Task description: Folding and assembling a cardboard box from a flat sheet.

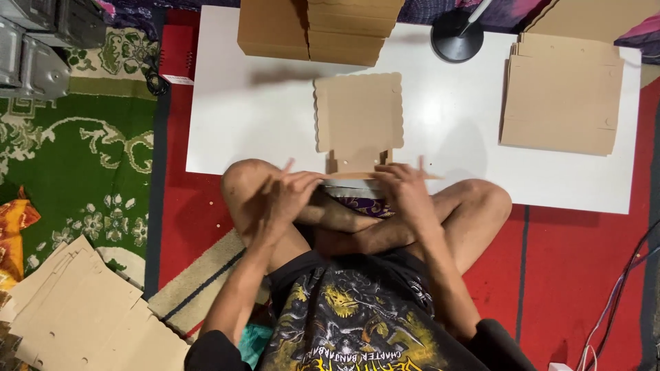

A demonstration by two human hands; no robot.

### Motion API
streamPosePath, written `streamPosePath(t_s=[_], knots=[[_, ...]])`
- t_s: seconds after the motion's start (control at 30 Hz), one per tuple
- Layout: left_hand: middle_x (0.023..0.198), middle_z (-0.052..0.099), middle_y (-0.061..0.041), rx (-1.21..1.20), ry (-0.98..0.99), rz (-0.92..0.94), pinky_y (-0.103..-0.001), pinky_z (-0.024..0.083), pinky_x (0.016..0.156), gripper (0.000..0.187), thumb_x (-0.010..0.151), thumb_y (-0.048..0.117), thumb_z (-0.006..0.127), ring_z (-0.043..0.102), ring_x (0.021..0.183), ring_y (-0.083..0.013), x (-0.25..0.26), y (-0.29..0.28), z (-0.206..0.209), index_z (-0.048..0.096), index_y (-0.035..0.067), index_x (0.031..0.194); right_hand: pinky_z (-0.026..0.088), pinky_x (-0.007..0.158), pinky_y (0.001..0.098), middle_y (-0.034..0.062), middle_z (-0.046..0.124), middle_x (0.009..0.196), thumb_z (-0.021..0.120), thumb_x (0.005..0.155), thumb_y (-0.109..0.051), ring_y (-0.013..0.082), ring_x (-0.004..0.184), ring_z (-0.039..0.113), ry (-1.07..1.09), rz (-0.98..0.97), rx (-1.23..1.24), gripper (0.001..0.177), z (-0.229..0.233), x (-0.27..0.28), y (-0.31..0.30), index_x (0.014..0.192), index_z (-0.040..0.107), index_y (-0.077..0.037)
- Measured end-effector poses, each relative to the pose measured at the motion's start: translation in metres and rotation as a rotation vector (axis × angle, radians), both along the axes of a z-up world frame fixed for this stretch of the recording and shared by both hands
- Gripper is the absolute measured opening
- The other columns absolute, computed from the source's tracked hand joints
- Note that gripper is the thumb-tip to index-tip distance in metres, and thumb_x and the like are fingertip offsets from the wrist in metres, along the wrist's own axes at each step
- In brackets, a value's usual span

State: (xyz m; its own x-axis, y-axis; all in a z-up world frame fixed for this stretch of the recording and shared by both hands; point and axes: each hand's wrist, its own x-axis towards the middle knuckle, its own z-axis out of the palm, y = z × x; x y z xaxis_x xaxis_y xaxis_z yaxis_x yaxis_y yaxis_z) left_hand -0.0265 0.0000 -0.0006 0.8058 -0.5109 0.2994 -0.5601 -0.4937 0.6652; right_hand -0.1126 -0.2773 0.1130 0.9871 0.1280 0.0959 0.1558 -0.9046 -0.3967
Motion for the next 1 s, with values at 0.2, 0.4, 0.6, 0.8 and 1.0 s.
streamPosePath(t_s=[0.2,0.4,0.6,0.8,1.0], knots=[[0.098,0.079,-0.008,0.174,-0.156,0.038,-0.054,0.019,0.124,0.010,0.094,0.008,0.071,0.073,0.105,-0.0251,0.017,0.005,0.049,0.077,0.010,0.102,0.019,0.119,0.0700,-0.0038,0.073,0.119,0.061,0.104,-0.034,0.0219,0.121,0.063,-0.074,-0.096,-0.124,0.018,-0.036,-0.019,-0.051,0.113,0.076,-0.028],[0.098,0.077,0.006,0.163,-0.207,-0.166,-0.057,0.018,0.125,0.015,0.091,0.018,0.074,0.072,0.102,-0.0148,-0.003,-0.084,0.000,0.072,0.024,0.104,0.012,0.119,0.0731,0.0007,0.074,0.120,0.060,0.103,-0.026,0.0245,0.123,0.063,0.011,-0.046,-0.048,0.020,-0.026,-0.008,-0.014,0.112,0.077,-0.022],[0.103,0.078,0.005,0.260,-0.237,-0.143,-0.054,0.013,0.127,0.018,0.096,0.018,0.069,0.073,0.100,-0.0105,0.015,-0.049,0.002,0.076,0.027,0.110,0.015,0.117,0.0760,0.0011,0.073,0.118,0.060,0.104,-0.031,0.0261,0.119,0.064,0.001,-0.071,0.017,0.020,-0.030,-0.014,-0.046,0.113,0.077,-0.025],[0.103,0.079,-0.002,0.251,-0.153,-0.031,-0.059,0.022,0.124,0.016,0.096,0.014,0.071,0.075,0.099,-0.0188,0.020,0.033,0.013,0.076,0.018,0.110,0.023,0.116,0.0737,-0.0034,0.073,0.117,0.063,0.103,-0.033,0.0240,0.120,0.064,-0.053,-0.110,-0.086,0.016,-0.025,-0.021,-0.071,0.113,0.076,-0.028],[0.099,0.079,-0.004,0.069,-0.136,-0.037,-0.056,0.032,0.119,0.014,0.094,0.010,0.072,0.076,0.094,-0.0218,-0.002,-0.006,-0.009,0.077,0.015,0.106,0.017,0.119,0.0688,-0.0042,0.071,0.121,0.066,0.097,-0.034,0.0210,0.125,0.061,-0.102,0.070,-0.083,0.023,-0.030,0.004,-0.011,0.118,0.074,-0.029]])
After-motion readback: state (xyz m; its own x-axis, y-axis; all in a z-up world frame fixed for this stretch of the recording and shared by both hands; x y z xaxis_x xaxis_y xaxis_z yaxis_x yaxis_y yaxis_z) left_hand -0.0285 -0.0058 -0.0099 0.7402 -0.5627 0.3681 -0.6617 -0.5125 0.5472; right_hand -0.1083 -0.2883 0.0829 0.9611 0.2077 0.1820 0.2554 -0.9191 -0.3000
